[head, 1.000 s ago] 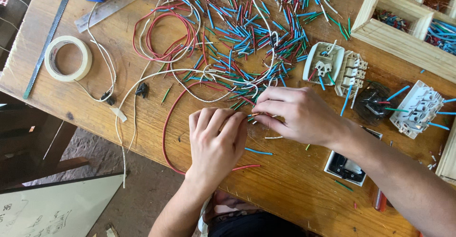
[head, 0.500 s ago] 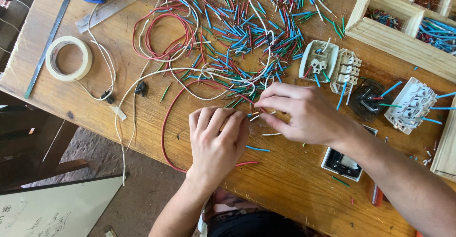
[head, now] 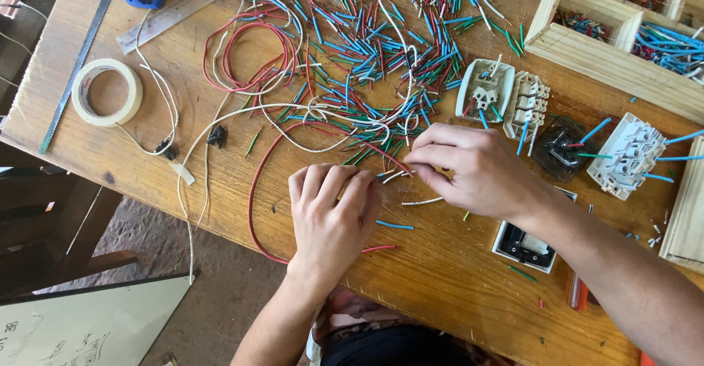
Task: The person strips insulation from multiple colored wires using pliers and wire cutters, then twists the exposed strands by hand. They repeatedly select new wires from a pile, strip them, and place the finished pieces on the table.
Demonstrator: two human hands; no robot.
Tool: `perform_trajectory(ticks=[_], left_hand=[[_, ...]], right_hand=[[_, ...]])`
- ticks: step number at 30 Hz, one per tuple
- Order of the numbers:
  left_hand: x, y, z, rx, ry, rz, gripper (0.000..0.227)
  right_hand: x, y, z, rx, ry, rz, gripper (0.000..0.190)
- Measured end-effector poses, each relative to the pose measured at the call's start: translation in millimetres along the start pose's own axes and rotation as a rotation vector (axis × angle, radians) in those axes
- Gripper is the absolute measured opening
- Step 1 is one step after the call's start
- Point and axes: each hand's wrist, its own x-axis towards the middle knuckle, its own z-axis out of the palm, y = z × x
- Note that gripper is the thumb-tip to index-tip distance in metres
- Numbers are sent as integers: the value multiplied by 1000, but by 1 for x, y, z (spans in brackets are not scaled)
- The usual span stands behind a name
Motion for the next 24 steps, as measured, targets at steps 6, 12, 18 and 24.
perform_trajectory(ticks=[6, 12, 18, 24], left_hand=[[1, 9, 2, -17, 6, 22, 10], [3, 18, -1, -61, -4, 48, 10], [1, 22, -4, -375, -127, -63, 15], [-2, 33, 3, -450, -124, -18, 3]], right_hand=[[-3, -10, 0, -22, -26, -35, 11], [-15, -10, 5, -50, 67, -161, 5], [-30, -17, 2, -103, 90, -183, 6], [-50, -27, -6, -136, 138, -190, 5]])
